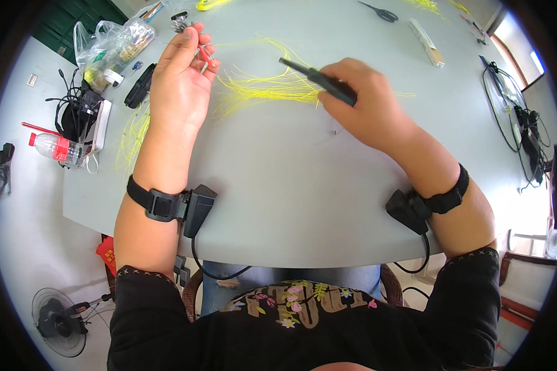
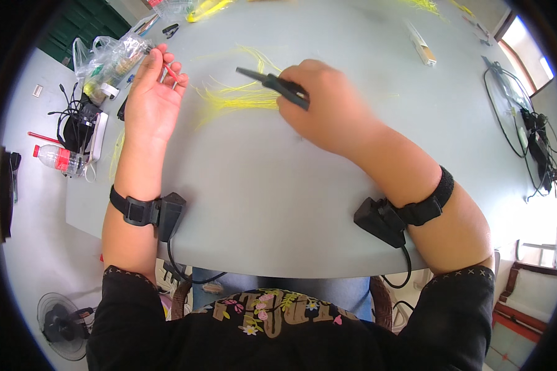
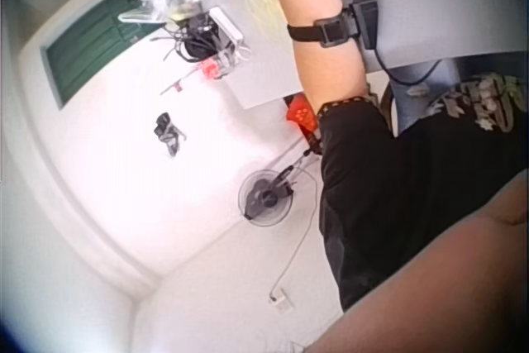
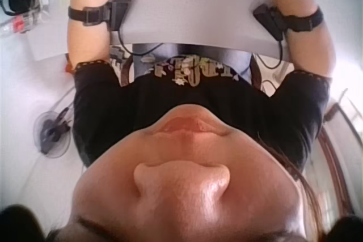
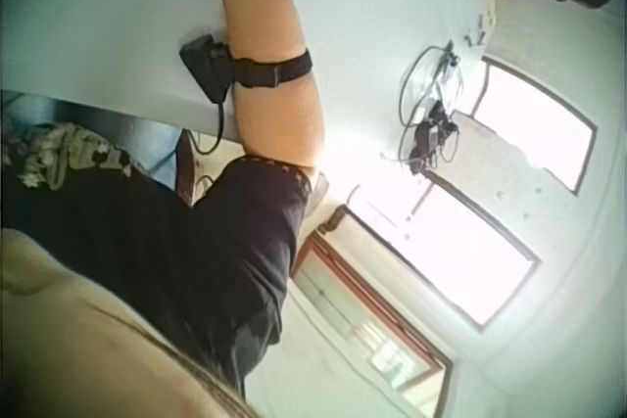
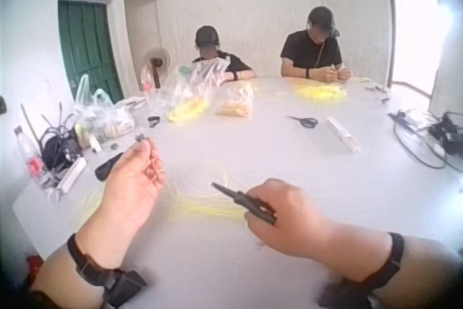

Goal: Assemble silicone fishing lure skirts onto a lure head.

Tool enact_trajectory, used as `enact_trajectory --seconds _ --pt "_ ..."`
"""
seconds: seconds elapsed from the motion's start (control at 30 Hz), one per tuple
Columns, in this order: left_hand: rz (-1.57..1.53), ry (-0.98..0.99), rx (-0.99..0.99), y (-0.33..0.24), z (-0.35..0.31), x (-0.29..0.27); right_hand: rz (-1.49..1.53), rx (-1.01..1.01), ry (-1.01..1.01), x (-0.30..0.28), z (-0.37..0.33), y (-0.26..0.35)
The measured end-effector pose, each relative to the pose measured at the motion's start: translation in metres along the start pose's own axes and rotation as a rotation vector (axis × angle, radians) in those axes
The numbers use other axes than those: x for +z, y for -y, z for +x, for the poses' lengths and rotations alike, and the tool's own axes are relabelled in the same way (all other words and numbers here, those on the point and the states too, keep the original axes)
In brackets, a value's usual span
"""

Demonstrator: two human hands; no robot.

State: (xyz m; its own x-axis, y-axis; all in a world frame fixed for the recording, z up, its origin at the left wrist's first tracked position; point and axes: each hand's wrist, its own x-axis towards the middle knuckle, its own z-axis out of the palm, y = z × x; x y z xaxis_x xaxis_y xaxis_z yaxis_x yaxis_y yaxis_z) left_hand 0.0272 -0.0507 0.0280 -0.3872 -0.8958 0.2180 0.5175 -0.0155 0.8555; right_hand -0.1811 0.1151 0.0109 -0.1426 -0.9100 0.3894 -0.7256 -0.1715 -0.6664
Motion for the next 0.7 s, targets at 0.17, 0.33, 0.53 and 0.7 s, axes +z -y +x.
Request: enact_trajectory --seconds 0.17,0.33,0.53,0.7 --pt "-0.065 0.028 0.047 -0.005 0.009 -0.014 -0.133 0.003 -0.009 -0.006 0.004 -0.015" --pt "-0.038 0.083 0.05 -0.006 0.007 -0.021 -0.137 0.037 0.006 -0.015 0.007 -0.019" --pt "0.224 0.208 0.082 0.007 -0.003 -0.007 -0.123 -0.089 0.048 -0.018 0.009 -0.026" --pt "0.463 0.365 0.205 0.018 -0.011 0.002 -0.327 0.042 -0.035 -0.032 0.016 -0.041"
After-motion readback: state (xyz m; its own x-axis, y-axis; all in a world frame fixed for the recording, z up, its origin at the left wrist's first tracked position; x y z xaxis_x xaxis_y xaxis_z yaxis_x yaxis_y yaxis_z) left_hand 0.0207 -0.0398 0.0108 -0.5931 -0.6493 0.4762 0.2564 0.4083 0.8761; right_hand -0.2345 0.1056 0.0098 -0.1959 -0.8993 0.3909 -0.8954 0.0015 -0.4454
